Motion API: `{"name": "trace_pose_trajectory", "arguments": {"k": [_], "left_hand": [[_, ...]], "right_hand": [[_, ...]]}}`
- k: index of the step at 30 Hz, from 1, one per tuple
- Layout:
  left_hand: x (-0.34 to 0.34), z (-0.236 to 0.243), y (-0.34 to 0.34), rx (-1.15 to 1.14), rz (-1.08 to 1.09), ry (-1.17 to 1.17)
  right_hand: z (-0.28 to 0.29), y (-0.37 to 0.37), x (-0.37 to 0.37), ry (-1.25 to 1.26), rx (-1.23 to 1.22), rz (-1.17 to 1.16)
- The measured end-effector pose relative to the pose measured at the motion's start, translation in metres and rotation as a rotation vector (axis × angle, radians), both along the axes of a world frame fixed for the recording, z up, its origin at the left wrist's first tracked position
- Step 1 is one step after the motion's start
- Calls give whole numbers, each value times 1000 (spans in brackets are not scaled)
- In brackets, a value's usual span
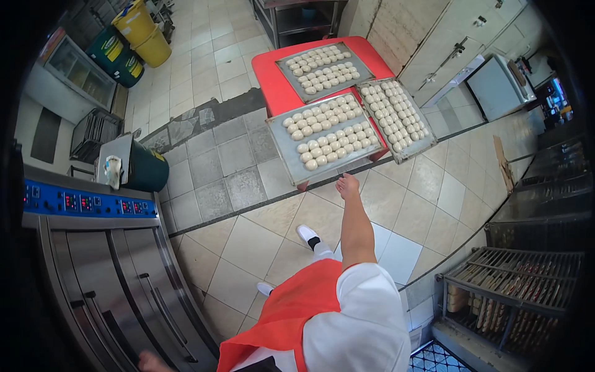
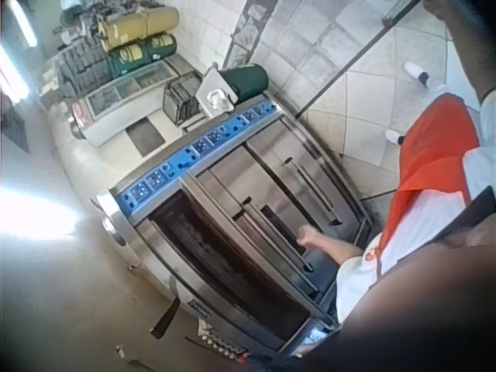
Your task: The person brushes liquid onto rows of dough on trays using a brush, places the trays into a large commercial oven, and later uses a long-handled paddle to remove a tray of baked bread from the oven.
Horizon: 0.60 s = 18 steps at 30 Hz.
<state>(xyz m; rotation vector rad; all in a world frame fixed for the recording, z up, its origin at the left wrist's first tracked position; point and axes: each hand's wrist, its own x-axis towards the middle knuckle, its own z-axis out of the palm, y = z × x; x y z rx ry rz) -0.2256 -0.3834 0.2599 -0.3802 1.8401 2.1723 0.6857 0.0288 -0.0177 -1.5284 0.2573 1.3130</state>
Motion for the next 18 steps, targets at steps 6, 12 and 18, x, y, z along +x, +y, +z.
{"name": "trace_pose_trajectory", "arguments": {"k": [6, 12, 18], "left_hand": [[393, -241, 307, -419, -1273, -398], [651, -286, 549, -392, -1590, -321], [652, -319, 559, -294, -1707, -280]], "right_hand": [[-36, 57, 49, 82, 54, -175], [-25, 69, 38, -135, 132, 13], [-24, 54, 40, 59, 290, -32]]}}
